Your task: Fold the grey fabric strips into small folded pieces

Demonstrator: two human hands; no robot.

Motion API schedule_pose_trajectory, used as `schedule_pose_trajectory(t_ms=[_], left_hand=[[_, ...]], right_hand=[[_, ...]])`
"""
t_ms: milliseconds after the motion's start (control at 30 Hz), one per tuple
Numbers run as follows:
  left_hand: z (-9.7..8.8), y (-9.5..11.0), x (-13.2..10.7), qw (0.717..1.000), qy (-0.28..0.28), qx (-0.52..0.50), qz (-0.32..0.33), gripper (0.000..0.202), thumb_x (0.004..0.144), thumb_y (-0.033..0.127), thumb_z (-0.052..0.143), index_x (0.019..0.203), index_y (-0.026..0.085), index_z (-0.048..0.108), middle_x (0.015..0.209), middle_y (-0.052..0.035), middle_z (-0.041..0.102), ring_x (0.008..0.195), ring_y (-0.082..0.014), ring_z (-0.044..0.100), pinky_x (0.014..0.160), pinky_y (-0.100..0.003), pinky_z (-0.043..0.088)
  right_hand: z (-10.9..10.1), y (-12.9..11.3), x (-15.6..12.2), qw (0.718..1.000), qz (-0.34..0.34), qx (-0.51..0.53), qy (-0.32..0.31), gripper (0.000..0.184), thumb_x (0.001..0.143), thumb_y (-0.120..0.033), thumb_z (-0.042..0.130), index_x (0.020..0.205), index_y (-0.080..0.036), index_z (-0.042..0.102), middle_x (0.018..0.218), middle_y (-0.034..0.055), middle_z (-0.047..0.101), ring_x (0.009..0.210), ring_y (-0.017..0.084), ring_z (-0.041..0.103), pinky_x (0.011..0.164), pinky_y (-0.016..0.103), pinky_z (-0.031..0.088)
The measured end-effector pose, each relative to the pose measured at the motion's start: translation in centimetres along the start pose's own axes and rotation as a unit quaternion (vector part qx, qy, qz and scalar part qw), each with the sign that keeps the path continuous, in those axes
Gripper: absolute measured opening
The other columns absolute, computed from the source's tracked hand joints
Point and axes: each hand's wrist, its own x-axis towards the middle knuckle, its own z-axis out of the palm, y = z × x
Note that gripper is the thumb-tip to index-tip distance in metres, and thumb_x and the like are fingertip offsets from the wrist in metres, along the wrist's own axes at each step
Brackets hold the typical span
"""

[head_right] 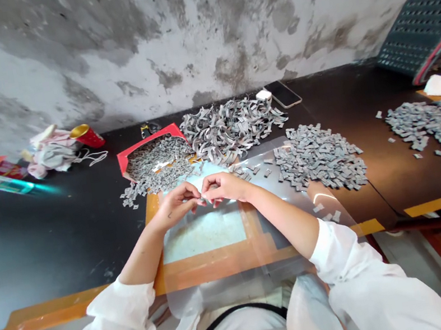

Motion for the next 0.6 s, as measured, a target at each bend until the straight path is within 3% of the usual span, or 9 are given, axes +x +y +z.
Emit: schedule_pose_trajectory(t_ms=[167,333,600], left_hand=[[-0.02,0.45,0.19,0.989,0.112,0.092,0.024,0.018,0.072,0.031,0.076,0.076,0.014,0.071,0.069,-0.0047,0.070,0.057,-0.0137,0.065,0.058,-0.025,0.053],[0.22,0.03,0.27,0.979,0.179,0.094,0.013,0.024,0.073,0.037,0.075,0.086,0.017,0.077,0.078,-0.0079,0.074,0.062,-0.0177,0.068,0.059,-0.029,0.056],[0.64,0.18,0.54,0.967,0.191,0.165,0.042,0.029,0.076,0.038,0.073,0.099,0.021,0.076,0.091,-0.0079,0.075,0.077,-0.0183,0.067,0.066,-0.027,0.053]], right_hand=[[0.19,0.30,0.18,0.999,-0.008,0.036,0.022,0.013,0.072,-0.024,0.069,0.075,-0.017,0.059,0.058,-0.0049,0.060,0.046,0.006,0.045,0.059,0.028,0.055],[0.38,0.40,0.53,0.995,-0.022,0.026,0.098,0.017,0.072,-0.030,0.070,0.073,-0.017,0.058,0.060,-0.0037,0.062,0.047,0.006,0.047,0.060,0.027,0.055],[0.30,0.80,0.71,0.982,-0.055,-0.064,0.170,0.018,0.076,-0.034,0.067,0.077,-0.019,0.057,0.062,-0.0020,0.063,0.053,0.010,0.057,0.054,0.023,0.049]])
